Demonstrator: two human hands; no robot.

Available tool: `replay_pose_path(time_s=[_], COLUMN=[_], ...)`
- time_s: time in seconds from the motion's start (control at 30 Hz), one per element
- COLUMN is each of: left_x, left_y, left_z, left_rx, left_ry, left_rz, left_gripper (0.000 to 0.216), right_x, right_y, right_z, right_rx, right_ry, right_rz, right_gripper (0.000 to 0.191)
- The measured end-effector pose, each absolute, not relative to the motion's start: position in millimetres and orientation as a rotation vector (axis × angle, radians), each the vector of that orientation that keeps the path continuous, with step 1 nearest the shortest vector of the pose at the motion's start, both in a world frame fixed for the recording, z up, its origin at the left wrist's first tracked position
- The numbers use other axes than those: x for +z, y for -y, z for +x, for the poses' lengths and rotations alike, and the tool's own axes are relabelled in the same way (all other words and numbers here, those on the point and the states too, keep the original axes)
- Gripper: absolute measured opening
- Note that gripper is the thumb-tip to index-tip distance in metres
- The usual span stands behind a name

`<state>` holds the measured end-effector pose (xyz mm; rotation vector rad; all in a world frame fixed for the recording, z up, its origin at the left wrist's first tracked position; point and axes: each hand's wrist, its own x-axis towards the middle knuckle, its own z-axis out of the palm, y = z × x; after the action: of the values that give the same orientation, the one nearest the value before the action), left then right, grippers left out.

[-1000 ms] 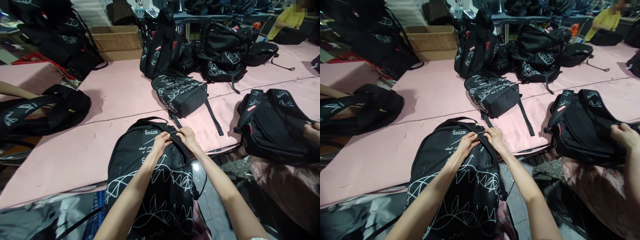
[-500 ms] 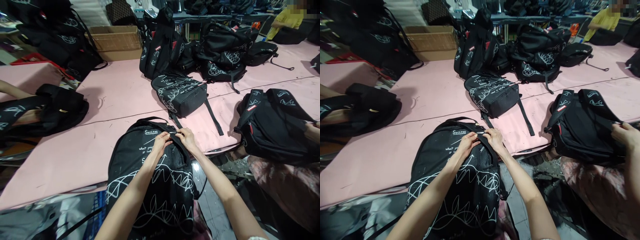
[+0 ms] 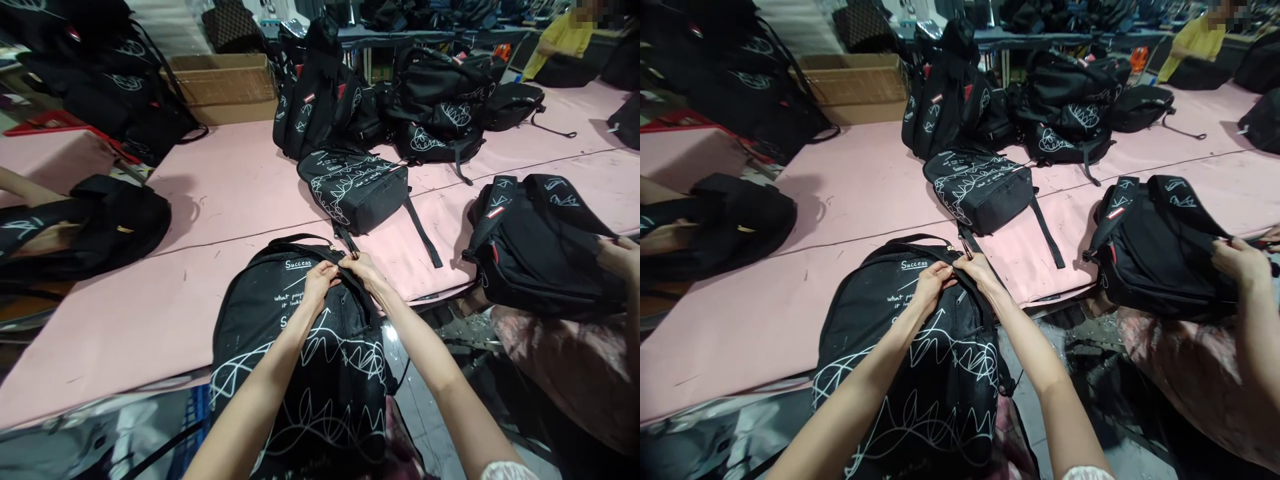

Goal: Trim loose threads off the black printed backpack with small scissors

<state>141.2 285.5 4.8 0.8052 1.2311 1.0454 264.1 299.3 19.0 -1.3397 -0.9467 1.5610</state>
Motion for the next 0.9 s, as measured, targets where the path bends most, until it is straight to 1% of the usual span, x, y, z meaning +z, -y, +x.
replay_pose_path(time_s=[0.17,0.23,0.3,0.5,0.6,0.7,0.8,0.9], left_x=[3.1,2.2,1.8,2.4,2.2,1.5,0.9,2.2], left_y=[-286.8,-286.7,-286.4,-284.6,-284.5,-285.0,-286.0,-287.5], left_z=[140.5,140.6,140.3,138.3,138.6,139.3,140.3,141.4], left_rx=[1.044,1.043,1.045,1.052,1.062,1.070,1.069,1.074], left_ry=[-1.235,-1.235,-1.236,-1.248,-1.249,-1.257,-1.270,-1.280], left_rz=[0.853,0.868,0.884,0.901,0.888,0.877,0.868,0.863], left_gripper=[0.035,0.036,0.035,0.033,0.031,0.030,0.028,0.029], right_x=[24.1,24.8,24.0,11.9,9.2,13.7,21.4,24.5], right_y=[-301.0,-300.6,-300.7,-303.1,-300.6,-296.0,-293.8,-298.9], right_z=[269.8,269.7,267.1,265.0,274.2,282.9,283.4,278.4], right_rx=[1.643,1.648,1.620,1.454,1.266,0.938,0.645,0.526], right_ry=[0.954,0.965,0.988,1.062,1.226,1.630,1.947,2.091], right_rz=[-1.368,-1.354,-1.351,-1.377,-1.359,-1.373,-1.383,-1.387], right_gripper=[0.017,0.010,0.007,0.014,0.017,0.016,0.018,0.019])
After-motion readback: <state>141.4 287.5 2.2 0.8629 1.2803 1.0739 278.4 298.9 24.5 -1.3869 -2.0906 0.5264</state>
